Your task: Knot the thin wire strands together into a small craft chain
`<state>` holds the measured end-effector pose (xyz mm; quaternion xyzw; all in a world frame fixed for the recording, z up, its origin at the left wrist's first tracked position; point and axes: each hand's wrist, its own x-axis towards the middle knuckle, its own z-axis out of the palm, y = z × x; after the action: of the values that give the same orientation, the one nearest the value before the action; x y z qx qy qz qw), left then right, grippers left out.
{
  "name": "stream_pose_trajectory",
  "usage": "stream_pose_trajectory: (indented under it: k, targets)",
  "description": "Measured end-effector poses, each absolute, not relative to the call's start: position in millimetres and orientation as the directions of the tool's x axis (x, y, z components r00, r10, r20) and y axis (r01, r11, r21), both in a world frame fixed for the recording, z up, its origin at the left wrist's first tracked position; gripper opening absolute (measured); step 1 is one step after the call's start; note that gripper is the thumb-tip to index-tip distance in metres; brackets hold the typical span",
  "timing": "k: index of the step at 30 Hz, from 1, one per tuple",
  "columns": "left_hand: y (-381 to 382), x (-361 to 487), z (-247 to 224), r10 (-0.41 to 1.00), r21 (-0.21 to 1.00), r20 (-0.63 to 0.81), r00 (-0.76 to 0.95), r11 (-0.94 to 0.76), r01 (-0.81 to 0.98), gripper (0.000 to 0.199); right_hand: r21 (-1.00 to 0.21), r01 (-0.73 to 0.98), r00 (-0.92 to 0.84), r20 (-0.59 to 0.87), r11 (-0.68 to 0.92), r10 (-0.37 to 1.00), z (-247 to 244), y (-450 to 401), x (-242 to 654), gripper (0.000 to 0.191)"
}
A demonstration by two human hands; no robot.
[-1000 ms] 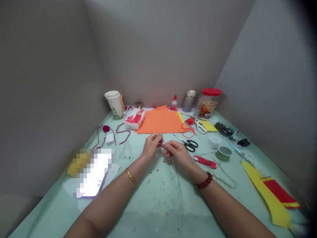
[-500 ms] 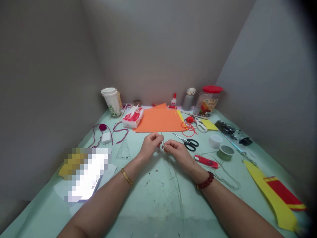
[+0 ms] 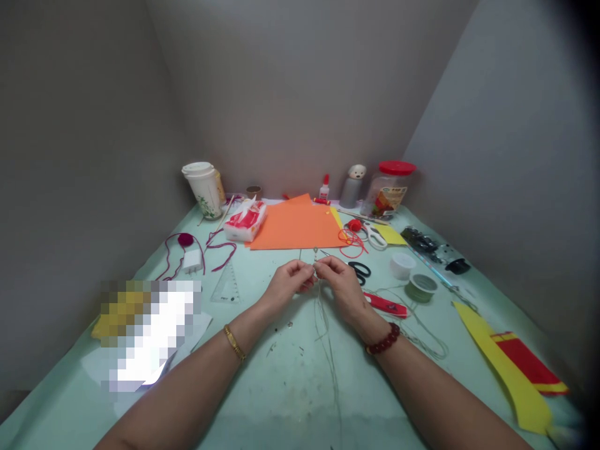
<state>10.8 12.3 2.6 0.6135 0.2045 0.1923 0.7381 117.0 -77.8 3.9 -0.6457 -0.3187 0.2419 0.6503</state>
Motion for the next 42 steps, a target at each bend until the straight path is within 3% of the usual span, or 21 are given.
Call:
stream_pose_trajectory:
  k: [10, 29, 42]
  targets:
    - [13.3, 10.4, 5.1, 0.569, 0.995, -0.062, 0.82, 0.098, 0.007, 0.011, -0.995, 0.074, 0.655, 0.098, 0.066, 0.749, -0.9, -78.6, 118.0, 0.015]
    - [14.4, 12.8, 2.3, 0.602, 0.993, -0.068, 0.796, 0.122, -0.007, 0.013, -0.996, 0.063, 0.633, 0.093, 0.069, 0.768, 2.0, -78.5, 115.0, 0.019]
    - [14.4, 12.9, -1.9, 0.631, 0.997, -0.039, 0.775, 0.079, -0.014, 0.014, -0.981, 0.194, 0.595, 0.101, -0.02, 0.797, 4.3, -80.0, 112.4, 0.014]
